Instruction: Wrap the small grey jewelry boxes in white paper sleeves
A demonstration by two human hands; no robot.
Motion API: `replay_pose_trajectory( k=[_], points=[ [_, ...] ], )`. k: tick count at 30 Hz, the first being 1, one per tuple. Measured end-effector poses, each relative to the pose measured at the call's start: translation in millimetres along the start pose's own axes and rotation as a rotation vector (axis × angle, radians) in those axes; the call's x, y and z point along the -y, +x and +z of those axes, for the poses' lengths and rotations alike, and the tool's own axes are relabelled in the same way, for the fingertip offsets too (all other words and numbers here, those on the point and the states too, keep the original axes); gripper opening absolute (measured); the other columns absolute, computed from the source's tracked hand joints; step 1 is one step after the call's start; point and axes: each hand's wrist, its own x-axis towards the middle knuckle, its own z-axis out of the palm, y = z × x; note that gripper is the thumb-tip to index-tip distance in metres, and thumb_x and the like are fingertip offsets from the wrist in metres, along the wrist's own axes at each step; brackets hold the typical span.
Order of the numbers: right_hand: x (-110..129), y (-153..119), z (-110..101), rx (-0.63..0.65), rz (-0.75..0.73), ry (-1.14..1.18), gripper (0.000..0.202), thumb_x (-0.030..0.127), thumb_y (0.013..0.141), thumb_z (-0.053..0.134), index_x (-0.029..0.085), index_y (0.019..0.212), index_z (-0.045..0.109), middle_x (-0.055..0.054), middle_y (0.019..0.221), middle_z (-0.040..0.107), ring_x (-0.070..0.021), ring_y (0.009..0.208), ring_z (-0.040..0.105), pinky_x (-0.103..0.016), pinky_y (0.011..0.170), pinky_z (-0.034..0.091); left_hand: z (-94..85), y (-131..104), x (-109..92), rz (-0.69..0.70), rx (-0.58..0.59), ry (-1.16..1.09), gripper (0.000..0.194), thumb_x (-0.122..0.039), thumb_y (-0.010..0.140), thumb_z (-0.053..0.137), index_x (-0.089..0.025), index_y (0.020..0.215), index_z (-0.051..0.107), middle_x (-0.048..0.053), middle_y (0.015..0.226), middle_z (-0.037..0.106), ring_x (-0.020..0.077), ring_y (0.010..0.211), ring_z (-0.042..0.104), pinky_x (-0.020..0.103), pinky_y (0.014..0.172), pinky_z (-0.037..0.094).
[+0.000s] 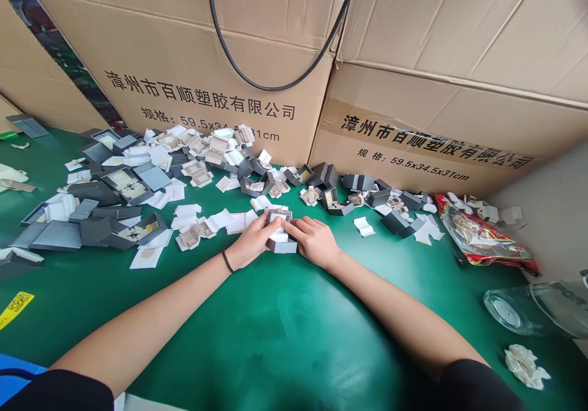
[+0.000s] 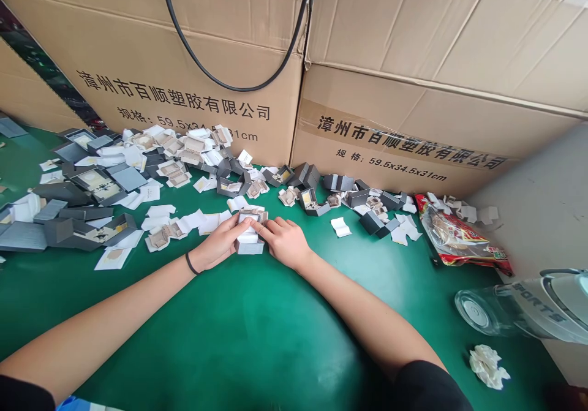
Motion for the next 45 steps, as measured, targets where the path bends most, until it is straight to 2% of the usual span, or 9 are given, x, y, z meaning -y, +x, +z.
replay_pose_trajectory(
  k=[6,10,12,15,19,25,32,37,45],
  points=[
    [-0.8,-0.5,0.5,-0.198,-0.058,0.224,0.036,0.017,0.089,0.039,0.023,0.121,0.054,-0.005,0.090,0.064,-0.0171,0.082,0.053,-0.029,0.069,0.044,1.5,-3.1,1.1,0.032,0.019,0.037,0.041,-0.038,0.079,0.060,-0.018,0.115,0.053,0.008,0.097,0.064,0.0176,0.076,0.064,0.027,0.064,0.052],
    [-5.4,0.1,0.6,-0.381,0.103,0.474,0.044,0.010,0.090,0.030,0.028,0.126,0.047,-0.004,0.094,0.063,-0.0159,0.087,0.055,-0.031,0.075,0.048,2.9,-6.7,-3.8,0.051,0.041,-0.029,0.043,-0.038,0.081,0.057,-0.015,0.116,0.051,0.010,0.097,0.065,0.0189,0.072,0.065,0.030,0.062,0.052],
    [-7.8,1.7,2.5,-0.326,0.214,0.486,0.046,0.015,0.091,0.031,0.026,0.134,0.036,-0.006,0.112,0.059,-0.0188,0.103,0.052,-0.036,0.085,0.046,2.6,-7.2,-6.6,0.053,0.039,-0.084,0.040,-0.037,0.083,0.055,-0.013,0.114,0.051,0.012,0.099,0.065,0.0202,0.073,0.065,0.030,0.060,0.053],
    [-9.4,4.3,7.3,-0.073,0.228,0.389,0.047,0.027,0.090,0.040,0.022,0.136,0.034,-0.009,0.136,0.042,-0.0259,0.125,0.036,-0.046,0.098,0.037,1.7,-6.9,-8.6,0.053,0.018,-0.142,0.037,-0.035,0.083,0.054,-0.012,0.112,0.053,0.014,0.100,0.065,0.0204,0.071,0.065,0.030,0.057,0.052],
    [-7.9,5.3,9.2,0.116,0.169,0.305,0.038,0.030,0.091,0.040,0.023,0.127,0.046,-0.007,0.131,0.049,-0.0268,0.123,0.038,-0.047,0.100,0.033,0.1,-6.7,-7.1,0.058,-0.012,-0.136,0.036,-0.035,0.083,0.054,-0.011,0.110,0.054,0.013,0.095,0.067,0.0204,0.067,0.066,0.029,0.055,0.050],
    [-3.8,4.5,0.0,0.072,0.215,0.278,0.027,0.035,0.090,0.042,0.019,0.105,0.057,-0.009,0.108,0.059,-0.0228,0.100,0.051,-0.038,0.085,0.043,-4.5,-6.4,-4.8,0.184,-0.092,-0.086,0.034,-0.040,0.081,0.054,-0.010,0.096,0.061,0.012,0.087,0.069,0.0210,0.071,0.066,0.029,0.061,0.049],
    [-3.2,3.7,-0.8,0.071,0.206,0.262,0.037,0.052,0.084,0.046,0.018,0.098,0.053,-0.012,0.129,0.047,-0.0267,0.109,0.047,-0.041,0.086,0.043,-3.1,-6.7,-5.0,0.198,-0.108,-0.004,0.040,-0.043,0.079,0.057,-0.011,0.103,0.063,0.011,0.099,0.068,0.0219,0.087,0.063,0.027,0.072,0.047],
    [-4.2,3.2,1.2,0.077,0.202,0.258,0.032,0.044,0.085,0.050,0.020,0.106,0.054,-0.009,0.126,0.050,-0.0255,0.106,0.049,-0.041,0.085,0.043,-1.5,-8.7,-7.8,0.160,-0.018,-0.011,0.044,-0.042,0.080,0.056,-0.013,0.113,0.061,0.011,0.118,0.061,0.0256,0.106,0.057,0.029,0.083,0.045],
    [-7.9,2.2,8.9,-0.009,0.242,0.352,0.017,0.032,0.089,0.046,0.021,0.095,0.058,-0.007,0.113,0.058,-0.0217,0.098,0.052,-0.037,0.084,0.044,-4.1,-8.7,-6.9,0.159,-0.018,0.036,0.048,-0.045,0.081,0.052,-0.013,0.116,0.060,0.011,0.115,0.062,0.0221,0.095,0.060,0.027,0.076,0.045]
  ],
)
